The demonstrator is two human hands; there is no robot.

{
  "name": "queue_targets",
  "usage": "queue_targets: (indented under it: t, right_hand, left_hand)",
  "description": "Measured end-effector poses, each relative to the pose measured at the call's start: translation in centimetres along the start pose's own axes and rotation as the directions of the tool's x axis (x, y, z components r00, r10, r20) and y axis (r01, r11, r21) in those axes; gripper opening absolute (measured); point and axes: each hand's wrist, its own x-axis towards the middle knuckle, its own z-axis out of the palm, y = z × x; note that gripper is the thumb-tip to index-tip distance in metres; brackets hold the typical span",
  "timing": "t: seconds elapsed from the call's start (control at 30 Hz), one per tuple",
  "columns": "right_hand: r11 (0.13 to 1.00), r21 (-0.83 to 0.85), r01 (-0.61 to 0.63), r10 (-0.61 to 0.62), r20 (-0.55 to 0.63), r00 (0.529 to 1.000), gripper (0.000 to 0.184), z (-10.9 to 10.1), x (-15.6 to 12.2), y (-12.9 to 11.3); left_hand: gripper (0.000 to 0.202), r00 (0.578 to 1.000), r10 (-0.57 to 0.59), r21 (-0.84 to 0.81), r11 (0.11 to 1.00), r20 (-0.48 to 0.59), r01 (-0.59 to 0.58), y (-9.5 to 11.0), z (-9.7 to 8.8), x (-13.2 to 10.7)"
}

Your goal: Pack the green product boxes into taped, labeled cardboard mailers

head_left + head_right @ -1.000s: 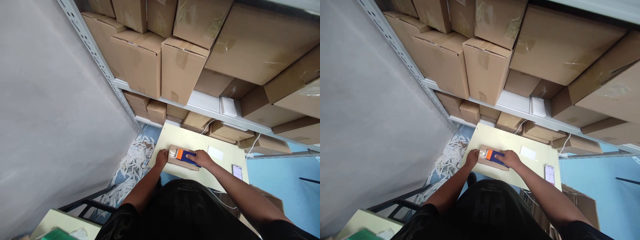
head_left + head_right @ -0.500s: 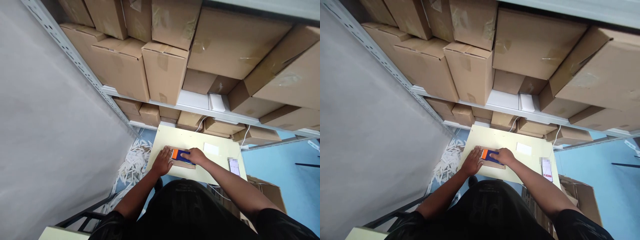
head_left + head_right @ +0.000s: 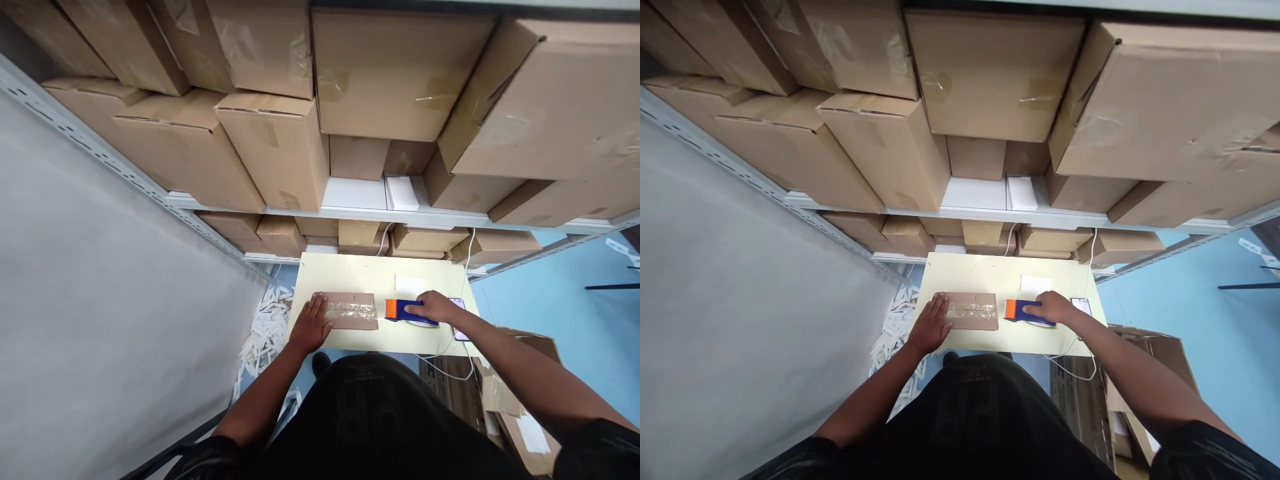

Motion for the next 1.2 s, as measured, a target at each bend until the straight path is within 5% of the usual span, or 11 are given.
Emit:
queue_targets:
  t: [0.1, 0.23, 0.5, 0.73, 0.8, 0.9, 1.07, 1.2]
  right_hand:
    - [0.999, -0.045, -0.016, 0.015, -0.022, 1.0, 0.061, 0.5, -0.1, 2.6]
    - [0.991, -0.132, 0.03, -0.031, -0.006, 1.0, 0.063, 1.9, 1.8, 2.1]
    - [0.986, 0.139, -0.095, 0.07, 0.171, 0.983, 0.059, 3.8, 6.5, 0.0]
    - [0.734, 0.533, -0.42, 0.153, 0.473, 0.867, 0.049, 7.2, 5.3, 1.2]
    - [0.722, 0.542, -0.431, 0.237, 0.391, 0.889, 0.05, 8.4, 3.7, 2.6]
    - [0.816, 0.455, -0.356, 0.342, 0.116, 0.933, 0.058, 9.9, 1.5, 4.3]
    - [0.964, 0.002, -0.266, 0.256, -0.282, 0.925, 0.052, 12.4, 0.4, 4.3]
    - [0.945, -0.208, -0.252, 0.177, -0.324, 0.929, 0.042, 14.5, 1.5, 3.1]
  left_hand:
    - [0.077, 1.0, 0.002, 0.011, 1.0, 0.014, -0.002, 0.0, 0.0, 0.1]
    - [0.077, 1.0, 0.006, 0.019, 1.0, 0.02, -0.007, 0.0, 0.1, 0.2]
    - [0.08, 1.0, 0.014, 0.003, 1.0, 0.017, -0.014, 0.0, 0.1, 0.3]
    - [0.079, 1.0, 0.028, -0.008, 1.0, -0.011, -0.028, -0.1, 0.4, 0.2]
    - [0.079, 0.999, 0.031, -0.004, 1.0, -0.011, -0.031, -0.2, 0.5, 0.2]
    - [0.079, 0.999, 0.033, -0.019, 0.999, -0.014, -0.033, -0.4, 0.7, 0.1]
    - [0.08, 0.998, -0.04, -0.194, 0.98, -0.038, 0.032, -0.2, 0.8, 0.0]
    - [0.081, 0.966, -0.241, -0.428, 0.886, -0.094, 0.179, 0.3, 0.3, 0.9]
